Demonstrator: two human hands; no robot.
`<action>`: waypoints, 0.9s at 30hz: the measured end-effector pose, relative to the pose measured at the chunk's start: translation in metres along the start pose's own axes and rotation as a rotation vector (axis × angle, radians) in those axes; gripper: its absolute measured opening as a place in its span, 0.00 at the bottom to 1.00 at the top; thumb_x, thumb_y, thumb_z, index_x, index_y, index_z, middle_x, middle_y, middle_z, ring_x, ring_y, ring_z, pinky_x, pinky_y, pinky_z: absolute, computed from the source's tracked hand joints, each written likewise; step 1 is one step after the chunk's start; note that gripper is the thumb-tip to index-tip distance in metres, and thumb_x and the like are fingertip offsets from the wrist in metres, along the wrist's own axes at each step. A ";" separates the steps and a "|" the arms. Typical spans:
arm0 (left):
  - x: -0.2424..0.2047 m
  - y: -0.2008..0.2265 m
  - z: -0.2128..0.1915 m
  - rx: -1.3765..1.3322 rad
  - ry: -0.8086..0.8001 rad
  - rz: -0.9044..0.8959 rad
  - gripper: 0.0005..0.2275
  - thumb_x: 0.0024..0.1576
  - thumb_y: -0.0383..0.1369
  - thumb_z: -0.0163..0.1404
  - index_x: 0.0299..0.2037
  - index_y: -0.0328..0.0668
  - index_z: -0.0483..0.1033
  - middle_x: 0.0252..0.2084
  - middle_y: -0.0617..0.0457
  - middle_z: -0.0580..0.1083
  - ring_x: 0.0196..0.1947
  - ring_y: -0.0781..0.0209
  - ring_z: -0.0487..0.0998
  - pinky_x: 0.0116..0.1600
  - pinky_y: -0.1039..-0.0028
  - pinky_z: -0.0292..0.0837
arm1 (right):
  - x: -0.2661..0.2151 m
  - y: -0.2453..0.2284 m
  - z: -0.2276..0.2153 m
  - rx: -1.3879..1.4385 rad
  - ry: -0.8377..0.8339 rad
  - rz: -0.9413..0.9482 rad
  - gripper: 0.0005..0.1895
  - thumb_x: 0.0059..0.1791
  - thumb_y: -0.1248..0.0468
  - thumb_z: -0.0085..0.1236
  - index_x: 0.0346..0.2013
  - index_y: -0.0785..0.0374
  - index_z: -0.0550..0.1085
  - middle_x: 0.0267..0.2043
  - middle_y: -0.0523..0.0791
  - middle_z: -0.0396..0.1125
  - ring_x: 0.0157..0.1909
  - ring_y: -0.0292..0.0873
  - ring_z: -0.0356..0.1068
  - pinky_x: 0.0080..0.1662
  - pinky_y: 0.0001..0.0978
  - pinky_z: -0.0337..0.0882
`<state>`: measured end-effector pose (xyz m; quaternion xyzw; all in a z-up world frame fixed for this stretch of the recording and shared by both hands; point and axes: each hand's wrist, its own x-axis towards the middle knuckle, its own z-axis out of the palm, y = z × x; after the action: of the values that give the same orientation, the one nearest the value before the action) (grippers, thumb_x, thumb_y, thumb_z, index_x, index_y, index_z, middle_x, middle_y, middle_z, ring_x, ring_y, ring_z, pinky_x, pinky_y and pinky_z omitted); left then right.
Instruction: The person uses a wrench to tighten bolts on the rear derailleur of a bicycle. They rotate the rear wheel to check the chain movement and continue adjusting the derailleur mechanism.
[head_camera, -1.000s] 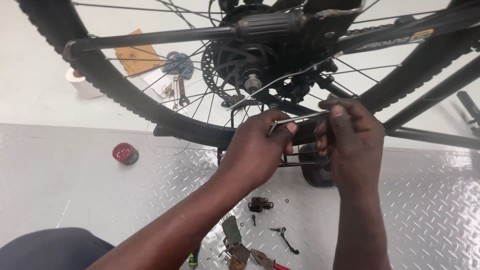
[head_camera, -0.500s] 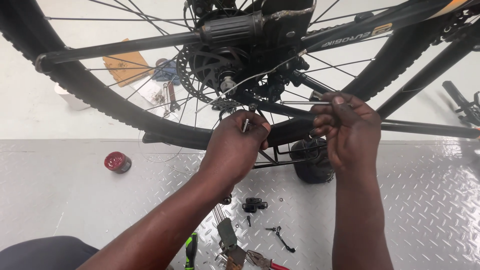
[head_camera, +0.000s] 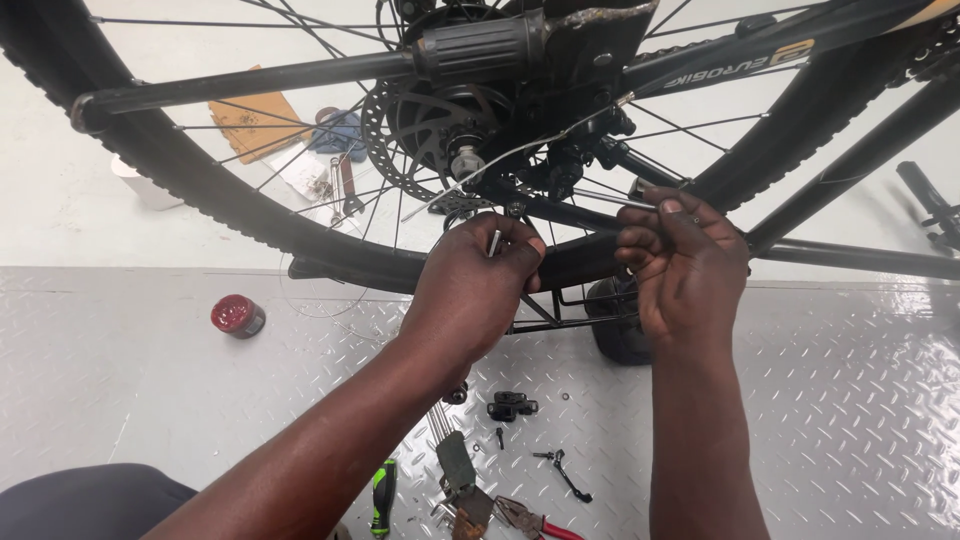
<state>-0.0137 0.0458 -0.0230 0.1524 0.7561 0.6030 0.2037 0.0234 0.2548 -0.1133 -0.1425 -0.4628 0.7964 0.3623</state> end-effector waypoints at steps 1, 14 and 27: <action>0.001 0.000 0.000 -0.001 0.001 -0.001 0.09 0.56 0.30 0.49 0.42 0.35 0.80 0.19 0.51 0.75 0.20 0.68 0.65 0.26 0.79 0.61 | -0.001 0.001 0.002 0.000 -0.001 0.001 0.10 0.55 0.69 0.48 0.46 0.73 0.74 0.34 0.59 0.75 0.28 0.45 0.79 0.29 0.30 0.83; 0.001 -0.001 0.001 0.014 -0.008 0.018 0.11 0.55 0.30 0.49 0.44 0.33 0.80 0.19 0.52 0.74 0.20 0.68 0.67 0.27 0.79 0.62 | -0.009 0.010 0.005 0.045 0.020 0.016 0.09 0.55 0.69 0.49 0.45 0.71 0.74 0.33 0.57 0.75 0.29 0.45 0.79 0.30 0.30 0.83; 0.003 -0.001 0.002 0.009 0.016 0.019 0.16 0.54 0.33 0.48 0.49 0.30 0.76 0.20 0.53 0.73 0.24 0.67 0.69 0.31 0.77 0.63 | -0.018 0.004 0.002 -0.345 -0.081 0.006 0.10 0.58 0.64 0.46 0.44 0.66 0.74 0.20 0.51 0.66 0.17 0.41 0.68 0.17 0.26 0.70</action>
<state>-0.0152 0.0487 -0.0250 0.1557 0.7590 0.6025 0.1913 0.0330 0.2391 -0.1178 -0.1714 -0.6063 0.7114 0.3113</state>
